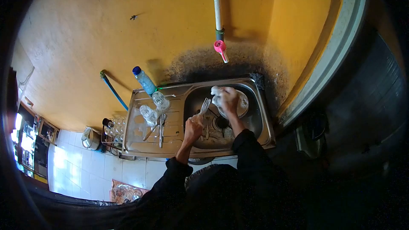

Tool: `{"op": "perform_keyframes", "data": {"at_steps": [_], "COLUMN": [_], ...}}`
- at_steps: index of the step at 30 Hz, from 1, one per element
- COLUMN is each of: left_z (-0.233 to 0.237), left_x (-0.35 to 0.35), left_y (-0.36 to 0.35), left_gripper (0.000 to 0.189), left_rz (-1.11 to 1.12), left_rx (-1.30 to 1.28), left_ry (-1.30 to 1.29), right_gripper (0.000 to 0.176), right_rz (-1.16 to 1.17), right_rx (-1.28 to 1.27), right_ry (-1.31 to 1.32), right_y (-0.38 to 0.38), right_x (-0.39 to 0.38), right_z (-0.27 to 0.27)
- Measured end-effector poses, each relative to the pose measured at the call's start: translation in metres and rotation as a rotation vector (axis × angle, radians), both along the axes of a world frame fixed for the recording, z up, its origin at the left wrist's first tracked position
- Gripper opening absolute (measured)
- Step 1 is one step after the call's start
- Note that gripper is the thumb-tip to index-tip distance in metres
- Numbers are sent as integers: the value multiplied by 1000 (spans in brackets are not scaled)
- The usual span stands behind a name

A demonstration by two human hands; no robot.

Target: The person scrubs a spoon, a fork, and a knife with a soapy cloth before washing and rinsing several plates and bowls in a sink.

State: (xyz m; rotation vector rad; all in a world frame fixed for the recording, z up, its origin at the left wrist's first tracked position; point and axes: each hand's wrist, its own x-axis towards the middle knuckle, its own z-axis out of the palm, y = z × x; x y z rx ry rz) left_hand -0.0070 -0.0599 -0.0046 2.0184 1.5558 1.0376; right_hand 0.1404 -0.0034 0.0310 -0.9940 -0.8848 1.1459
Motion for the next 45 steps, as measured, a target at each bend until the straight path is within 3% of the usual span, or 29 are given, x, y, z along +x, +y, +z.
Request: {"op": "perform_keyframes", "data": {"at_steps": [1, 3, 4, 5, 7, 9, 10, 11, 13, 15, 17, 19, 20, 21, 23, 24, 27, 28, 30, 31, 32, 33, 35, 37, 39, 40, 41, 43, 45], "left_z": [2, 8, -6, -27, -31, -33, -35, -36, -35, -33, -22, -14, -11, -5, 3, 6, 18, 13, 10, 10, 4, 12, -9, 4, 2, -1, -5, -22, -26], "left_x": [-1, 3, 4, 5, 4, 1, 1, 3, 8, 15, 13, 12, 8, 3, -1, 3, 14, 16, 15, 13, 8, 10, -7, -13, -8, 0, 6, 15, 11], "left_y": [1, 8, 13, 21, 19, 12, 9, 8, 9, 14, 7, 8, 11, 13, 24, 27, 28, 30, 32, 35, 40, 37, 54, 46, 40, 39, 37, 31, 27], "left_gripper": [17, 14, 14, 16, 19, 18, 18, 17, 16, 14, 15, 20, 24, 25, 23, 18, 16, 15, 15, 16, 14, 14, 14, 15, 21, 20, 14, 15, 16], "left_rz": [6, -53, -53, -41, -40, -212, -214, -215, -215, -114, -99, -101, -108, -16, -44, -193, -201, -254, -272, -288, -218, -50, 5, 79, 29, -29, -24, -148, -162], "left_rx": [-2, -62, -64, -39, -15, -93, -93, -97, -104, 22, 6, -195, -85, -245, -66, -76, -268, -289, -314, -330, -315, -331, -281, -294, -180, -62, -174, -120, -159], "left_ry": [-4, -82, -86, -77, -58, -268, -267, -244, -223, -138, -118, -325, -269, -256, -168, -432, -556, -825, -1014, -1199, -1185, -1349, -1580, -1506, -887, -732, -484, -585, -464], "right_gripper": [7, 10, 15, 16, 17, 19, 22, 24, 22, 18, 16, 16, 13, 13, 7, 10, 8, 8, 10, 10, 11, 12, 11, 11, 12, 12, 12, 14, 15], "right_rz": [6, 306, 269, 421, 284, 211, 376, 225, 256, 218, 231, 190, 166, 161, 164, -63, 23, 24, 182, 185, 155, 124, 229, 337, 26, -12, -7, 26, -24], "right_rx": [-2, -140, -113, -133, -19, -36, -9, -126, -75, 29, -14, 12, -19, -16, 451, 890, 628, 627, 367, 367, 504, 641, 617, 589, 643, 575, 580, 838, 764], "right_ry": [-4, 385, 290, 77, -150, 181, 475, 433, 487, 220, 176, 133, 239, 240, -967, -1043, -949, -950, -869, -872, -964, -1051, -1207, -1363, -1343, -1056, -1057, -1014, -1116], "right_y": [-6, -22, -32, -19, -21, -24, -10, -13, -19, -27, -22, -23, -31, -28, -25, -22, -27, -31, -43, -52, -63, -69, -59, -51, -44, -51, -46, -33, -29], "right_x": [-3, -6, -17, -19, -22, -17, -7, -6, -8, -21, -13, -14, -13, -10, 1, -8, -20, -20, -17, -15, -13, -12, 4, 8, 7, -4, -11, -19, -17], "right_z": [2, 1, 0, -29, -31, -13, -22, -22, -22, -34, -50, -39, -25, -26, -34, -33, -58, -59, -54, -39, -18, -7, -18, -11, 2, 19, 18, 10, 5]}}
